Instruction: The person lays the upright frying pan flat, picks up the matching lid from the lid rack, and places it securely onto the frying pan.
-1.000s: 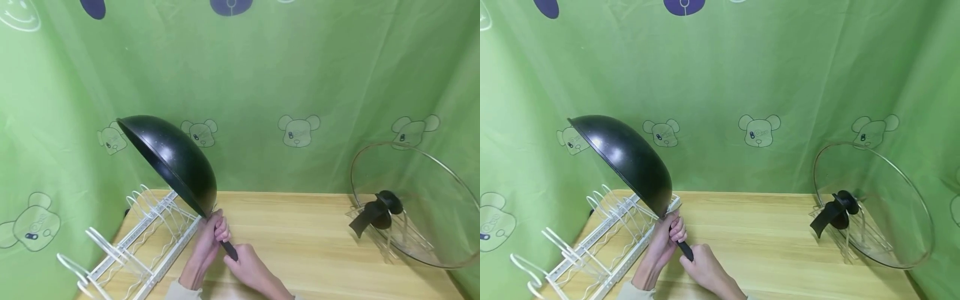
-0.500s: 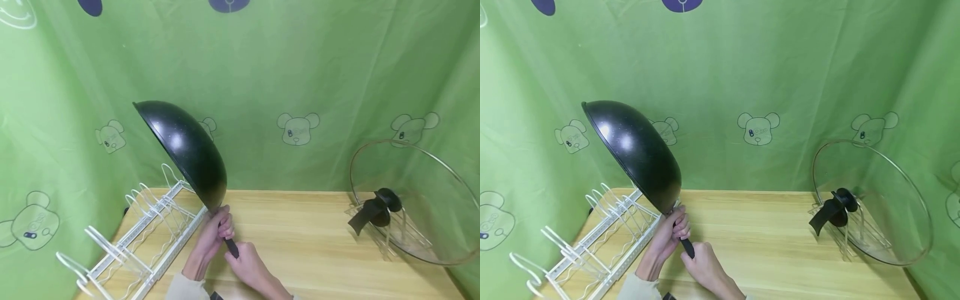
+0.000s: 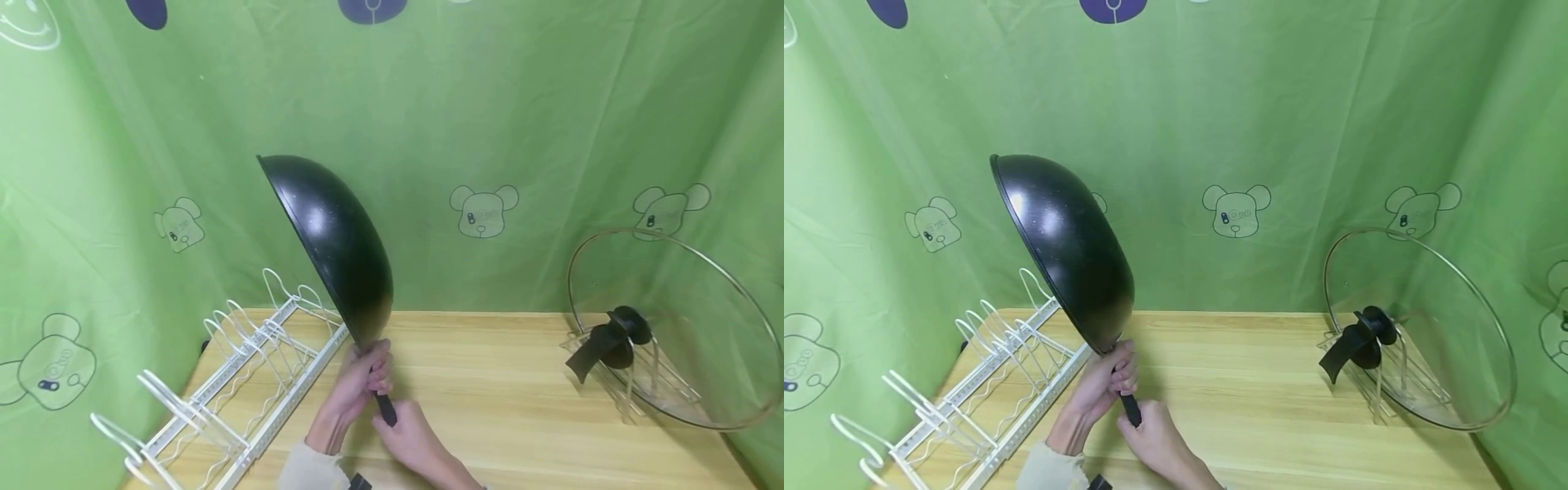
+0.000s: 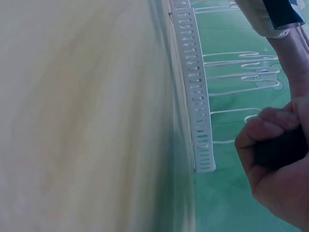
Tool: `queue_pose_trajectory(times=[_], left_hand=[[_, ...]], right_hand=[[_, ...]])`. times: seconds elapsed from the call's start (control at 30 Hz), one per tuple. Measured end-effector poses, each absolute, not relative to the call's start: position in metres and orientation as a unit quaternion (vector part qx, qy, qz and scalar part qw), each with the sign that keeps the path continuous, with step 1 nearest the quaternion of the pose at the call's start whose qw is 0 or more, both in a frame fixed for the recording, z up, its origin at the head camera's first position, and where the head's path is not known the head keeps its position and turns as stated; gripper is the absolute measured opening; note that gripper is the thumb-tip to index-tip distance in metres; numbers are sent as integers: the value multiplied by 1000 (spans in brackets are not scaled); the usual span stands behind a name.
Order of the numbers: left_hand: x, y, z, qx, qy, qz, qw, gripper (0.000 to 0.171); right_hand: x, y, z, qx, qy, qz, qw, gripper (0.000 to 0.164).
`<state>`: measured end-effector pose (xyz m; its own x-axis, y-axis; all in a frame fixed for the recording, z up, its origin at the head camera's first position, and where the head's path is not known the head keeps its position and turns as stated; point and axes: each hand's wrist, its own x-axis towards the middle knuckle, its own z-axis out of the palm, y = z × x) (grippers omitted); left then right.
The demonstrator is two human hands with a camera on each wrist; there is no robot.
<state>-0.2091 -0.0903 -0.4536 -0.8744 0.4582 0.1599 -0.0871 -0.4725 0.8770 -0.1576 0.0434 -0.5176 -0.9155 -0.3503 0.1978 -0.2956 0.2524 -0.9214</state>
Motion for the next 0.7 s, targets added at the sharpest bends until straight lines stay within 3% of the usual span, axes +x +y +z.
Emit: queue_pose_trajectory(times=[0.23,0.7], left_hand=[[-209,-86,-456,171,497,825,208,31],[-211,-79,-461,205,494,809,244,32]], right_hand=[[-158,52,-518,-229,779,-578,77,31],[-156,62,-521,-232,764,-583,149,32]])
